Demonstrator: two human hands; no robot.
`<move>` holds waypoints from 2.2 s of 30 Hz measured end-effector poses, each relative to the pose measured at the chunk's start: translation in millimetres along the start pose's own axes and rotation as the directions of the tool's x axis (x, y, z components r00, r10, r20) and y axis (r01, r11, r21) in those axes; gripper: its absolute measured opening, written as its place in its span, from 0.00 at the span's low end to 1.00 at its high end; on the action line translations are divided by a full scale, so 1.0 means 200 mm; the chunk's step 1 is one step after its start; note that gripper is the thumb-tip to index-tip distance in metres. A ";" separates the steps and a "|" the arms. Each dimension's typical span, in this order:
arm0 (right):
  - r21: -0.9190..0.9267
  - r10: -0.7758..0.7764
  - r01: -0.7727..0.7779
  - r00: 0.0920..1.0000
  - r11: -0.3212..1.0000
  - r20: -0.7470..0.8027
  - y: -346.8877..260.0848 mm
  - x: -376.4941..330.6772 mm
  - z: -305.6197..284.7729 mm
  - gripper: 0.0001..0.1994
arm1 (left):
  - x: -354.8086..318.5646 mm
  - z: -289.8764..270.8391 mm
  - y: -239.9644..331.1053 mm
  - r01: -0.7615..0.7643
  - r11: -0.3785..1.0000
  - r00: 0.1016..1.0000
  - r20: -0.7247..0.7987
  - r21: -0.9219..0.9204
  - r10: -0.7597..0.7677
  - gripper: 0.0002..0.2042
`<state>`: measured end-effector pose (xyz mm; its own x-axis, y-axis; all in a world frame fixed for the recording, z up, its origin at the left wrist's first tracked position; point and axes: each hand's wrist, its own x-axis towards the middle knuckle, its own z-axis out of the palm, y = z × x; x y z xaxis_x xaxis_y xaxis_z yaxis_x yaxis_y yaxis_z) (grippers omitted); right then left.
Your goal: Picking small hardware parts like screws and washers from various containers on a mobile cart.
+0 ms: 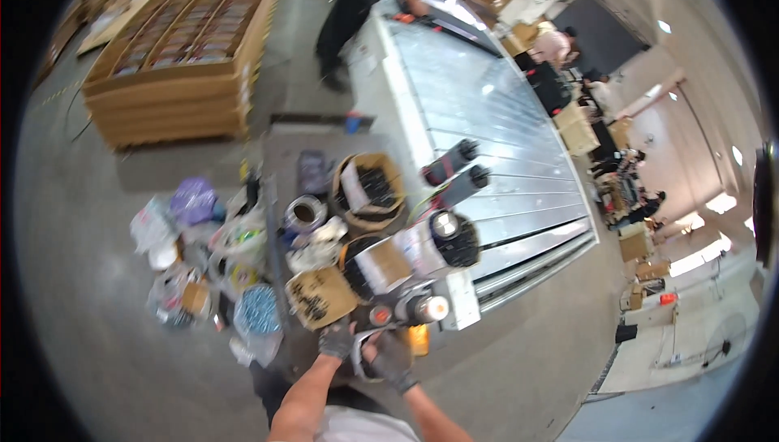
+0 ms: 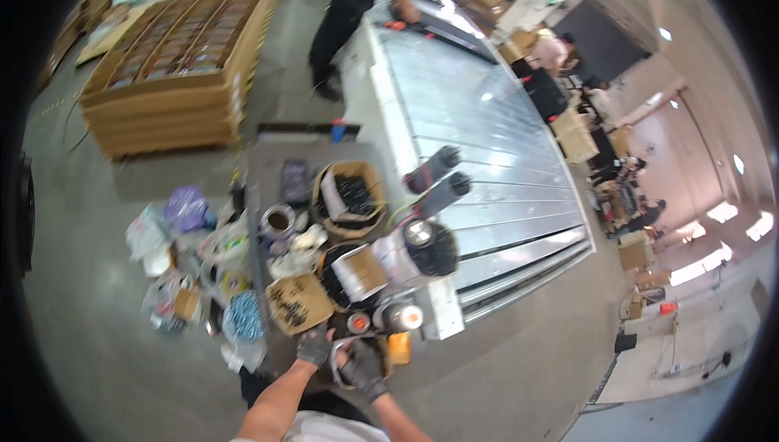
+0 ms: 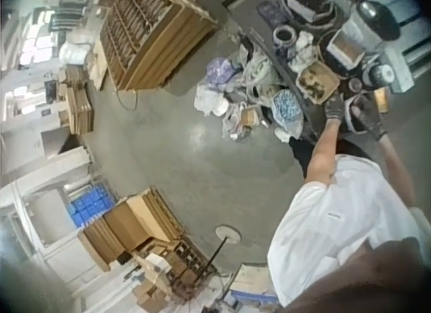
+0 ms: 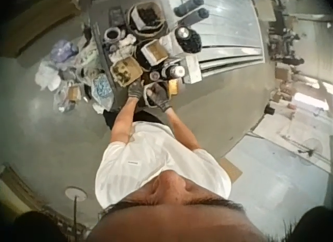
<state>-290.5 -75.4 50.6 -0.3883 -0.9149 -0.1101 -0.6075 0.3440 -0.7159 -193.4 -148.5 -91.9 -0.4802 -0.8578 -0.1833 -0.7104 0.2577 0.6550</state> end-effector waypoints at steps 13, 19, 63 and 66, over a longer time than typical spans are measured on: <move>0.468 0.192 -0.247 0.968 0.848 0.163 0.08 -0.21 -0.16 0.10 | -0.11 -0.18 0.05 0.087 0.986 0.996 -0.002 0.144 -0.088 0.12; 0.262 -0.028 -0.031 0.975 0.965 0.220 0.07 -0.15 -0.10 0.09 | -0.39 -0.24 -0.12 0.229 0.932 0.962 0.079 0.281 -0.260 0.16; 0.302 0.020 -0.184 0.881 0.935 0.473 -0.24 -0.03 0.37 0.10 | -0.52 -0.82 -0.16 0.201 0.586 0.979 0.139 -0.785 -0.150 0.13; 0.391 0.007 -0.211 0.886 0.896 0.463 -0.25 0.03 0.38 0.09 | -0.49 -0.88 -0.12 0.380 0.488 0.916 0.247 -0.786 -0.316 0.13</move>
<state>-209.7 -114.0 34.7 -0.0278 -0.9064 -0.4216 -0.1912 0.4188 -0.8877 -38.6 -149.8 39.5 -0.3428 -0.7572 -0.5560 -0.1250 -0.5498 0.8259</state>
